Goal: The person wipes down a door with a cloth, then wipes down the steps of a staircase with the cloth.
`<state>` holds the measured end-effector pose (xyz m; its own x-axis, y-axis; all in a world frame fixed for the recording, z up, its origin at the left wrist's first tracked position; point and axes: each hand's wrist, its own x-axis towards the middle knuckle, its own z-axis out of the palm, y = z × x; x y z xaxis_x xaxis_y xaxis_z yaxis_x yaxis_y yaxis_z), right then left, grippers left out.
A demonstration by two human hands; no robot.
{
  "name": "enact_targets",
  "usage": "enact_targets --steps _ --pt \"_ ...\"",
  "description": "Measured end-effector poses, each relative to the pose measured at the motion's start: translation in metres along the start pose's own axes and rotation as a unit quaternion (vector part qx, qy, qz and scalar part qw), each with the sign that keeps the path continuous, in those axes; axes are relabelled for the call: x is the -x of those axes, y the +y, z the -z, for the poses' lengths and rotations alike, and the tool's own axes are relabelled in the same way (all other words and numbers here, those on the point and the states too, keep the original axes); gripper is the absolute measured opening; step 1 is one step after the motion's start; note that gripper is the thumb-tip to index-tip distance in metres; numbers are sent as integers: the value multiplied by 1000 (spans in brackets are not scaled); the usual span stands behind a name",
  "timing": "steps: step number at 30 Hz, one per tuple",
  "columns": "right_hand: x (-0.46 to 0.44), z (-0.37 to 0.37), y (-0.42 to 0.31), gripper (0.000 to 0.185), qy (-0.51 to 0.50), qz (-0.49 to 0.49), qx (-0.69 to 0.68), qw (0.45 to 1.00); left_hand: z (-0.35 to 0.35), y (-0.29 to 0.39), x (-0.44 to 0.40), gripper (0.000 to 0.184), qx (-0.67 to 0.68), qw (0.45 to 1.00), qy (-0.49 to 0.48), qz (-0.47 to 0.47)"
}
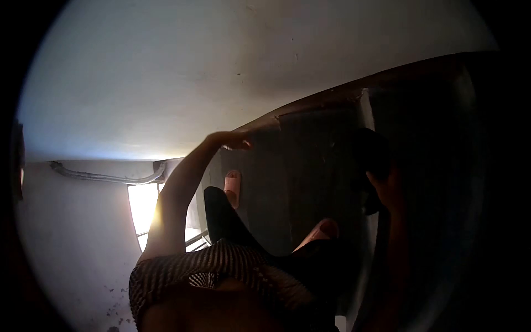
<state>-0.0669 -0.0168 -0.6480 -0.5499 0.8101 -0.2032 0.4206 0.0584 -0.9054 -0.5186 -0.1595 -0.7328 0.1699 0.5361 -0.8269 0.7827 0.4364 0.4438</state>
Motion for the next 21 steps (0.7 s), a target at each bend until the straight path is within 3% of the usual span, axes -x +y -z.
enact_targets --steps 3,5,7,8,10,14,16,18,20,21 --pt "0 3 -15 56 -32 -42 14 998 -15 43 32 27 -8 999 16 46" --pt "2 3 -12 58 -39 -50 -13 998 -32 20 19 26 -1 997 67 27" --pt "1 4 -11 59 -52 -56 4 997 -37 25 23 24 -140 979 147 19" --pt "2 6 -11 60 -67 -61 22 996 -38 32 27 24 -140 979 147 19" --pt "4 4 -13 61 -63 -63 29 996 -36 43 35 21 -78 964 226 117" --pt "2 2 -15 64 -82 -63 18 994 -39 31 60 19 -58 952 292 69" --pt "5 -3 -31 63 -72 -49 32 996 -42 25 68 19 48 931 361 25" --pt "3 -18 -59 61 -72 -32 44 996 -45 31 87 22 59 927 368 47" --pt "-8 -40 -89 59 -66 131 84 986 -46 33 96 24 66 922 375 67" --pt "-16 -56 -109 58 -22 267 163 949 -49 33 96 24 105 915 385 59"
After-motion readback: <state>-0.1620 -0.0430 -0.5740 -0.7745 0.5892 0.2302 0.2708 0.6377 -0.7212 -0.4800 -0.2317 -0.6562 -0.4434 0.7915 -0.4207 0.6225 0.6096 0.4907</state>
